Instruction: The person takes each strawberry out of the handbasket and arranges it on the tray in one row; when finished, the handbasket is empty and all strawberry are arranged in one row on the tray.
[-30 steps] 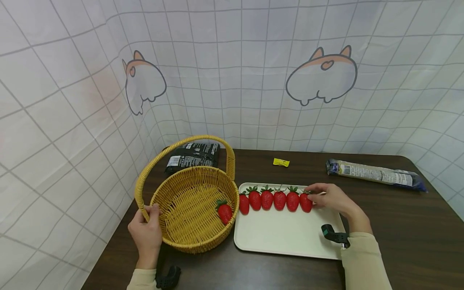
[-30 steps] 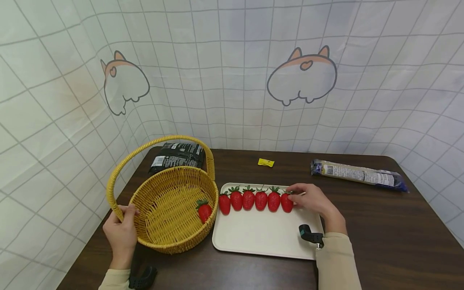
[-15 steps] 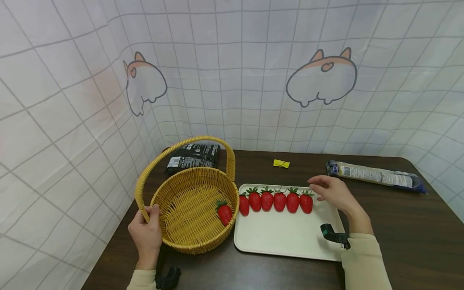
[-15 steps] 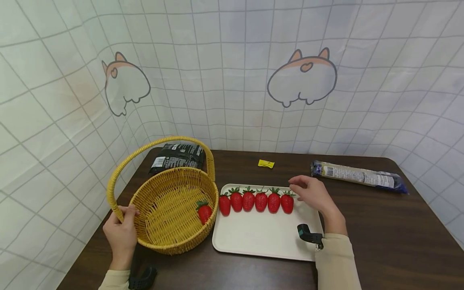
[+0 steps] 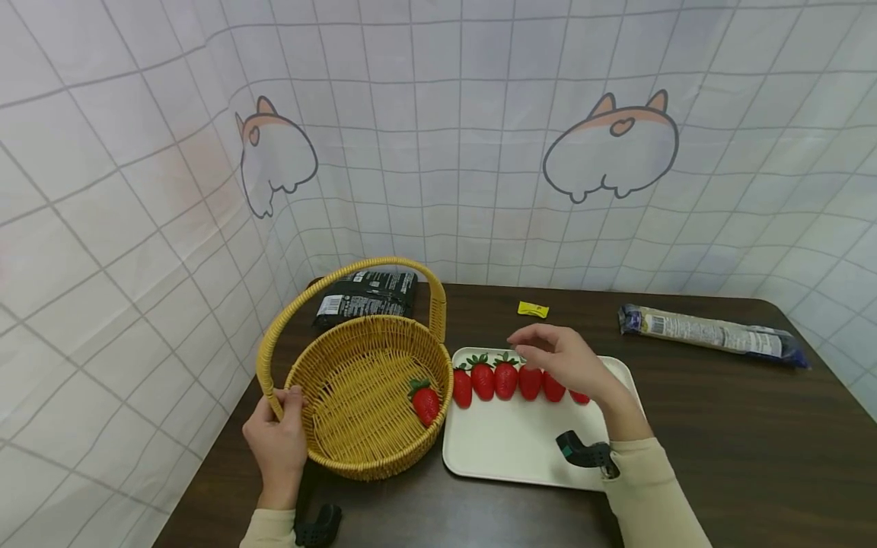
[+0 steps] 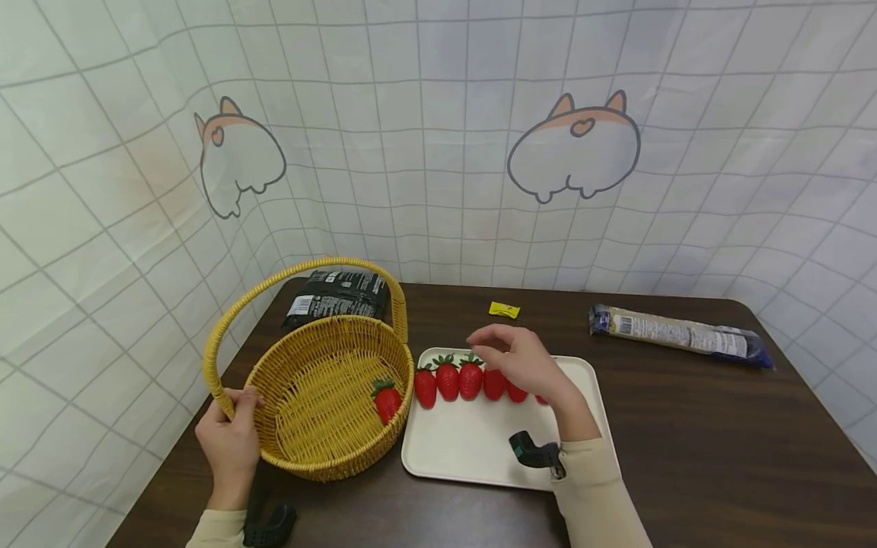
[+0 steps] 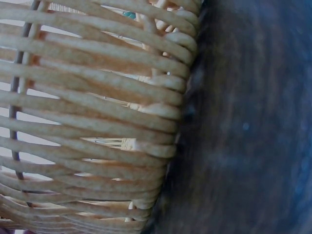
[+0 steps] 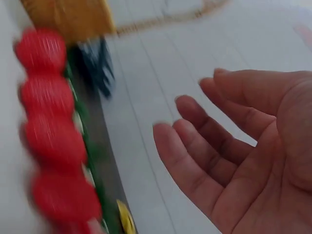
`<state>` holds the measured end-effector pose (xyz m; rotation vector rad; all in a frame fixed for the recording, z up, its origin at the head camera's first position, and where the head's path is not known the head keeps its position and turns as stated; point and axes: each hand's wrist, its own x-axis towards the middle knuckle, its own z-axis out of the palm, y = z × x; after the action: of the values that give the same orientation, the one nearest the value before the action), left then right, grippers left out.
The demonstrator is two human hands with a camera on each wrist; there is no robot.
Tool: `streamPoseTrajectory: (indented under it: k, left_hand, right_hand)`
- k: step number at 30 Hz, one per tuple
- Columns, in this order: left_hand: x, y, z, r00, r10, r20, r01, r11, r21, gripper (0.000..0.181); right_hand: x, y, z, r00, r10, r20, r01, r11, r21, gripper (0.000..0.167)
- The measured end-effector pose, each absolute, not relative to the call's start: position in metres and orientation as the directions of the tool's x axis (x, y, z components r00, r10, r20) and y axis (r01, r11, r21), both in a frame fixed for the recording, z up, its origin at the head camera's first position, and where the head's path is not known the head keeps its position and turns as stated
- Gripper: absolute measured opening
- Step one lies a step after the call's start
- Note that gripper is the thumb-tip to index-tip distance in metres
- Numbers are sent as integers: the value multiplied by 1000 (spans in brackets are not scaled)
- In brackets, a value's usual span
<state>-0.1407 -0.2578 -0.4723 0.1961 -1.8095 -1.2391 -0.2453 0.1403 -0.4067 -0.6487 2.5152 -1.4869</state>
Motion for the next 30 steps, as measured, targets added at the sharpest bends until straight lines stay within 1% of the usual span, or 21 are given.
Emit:
streamPoseTrajectory:
  k: [4,6,11,15,17,22,28,30]
  left_hand:
    - [-142,-257,-472,-577,-570,585,345,480,807,21]
    - [-142,-257,-472,-576,-569,587,348,480,806,21]
    - [-142,-257,-472,-577,-568,587,339,487,805,21]
    - [-141,-257,-471,-579,-578,575,323,485,813,21]
    - [-140,-256,-470,-579,-583,569,318,482,817,21]
    - [-140,-257,-470,-577,-590,565,314,478,820,20]
    - [-140,-256,-470,-579,-590,563,311,477,822,21]
    - [-140,-256,-470,-578,-595,558,306,476,825,21]
  right_hand:
    - [-243,101,-397,-853,-508,117,-351,392,-850,22]
    - [-244,84,-394,-815,-564,135,-386,352,-853,23]
    - [-250,43,-394,-718,-685,123,-392,252,-885,24]
    - [-254,16,-403,-643,-762,70,-381,239,-893,27]
    - [-255,6,-407,-604,-796,33,-387,257,-886,29]
    - [-262,-12,-409,-492,-870,-40,-461,299,-836,34]
    - [-275,-26,-409,-348,-917,-195,-485,354,-800,33]
    - [-279,-31,-411,-318,-916,-245,-469,377,-798,31]
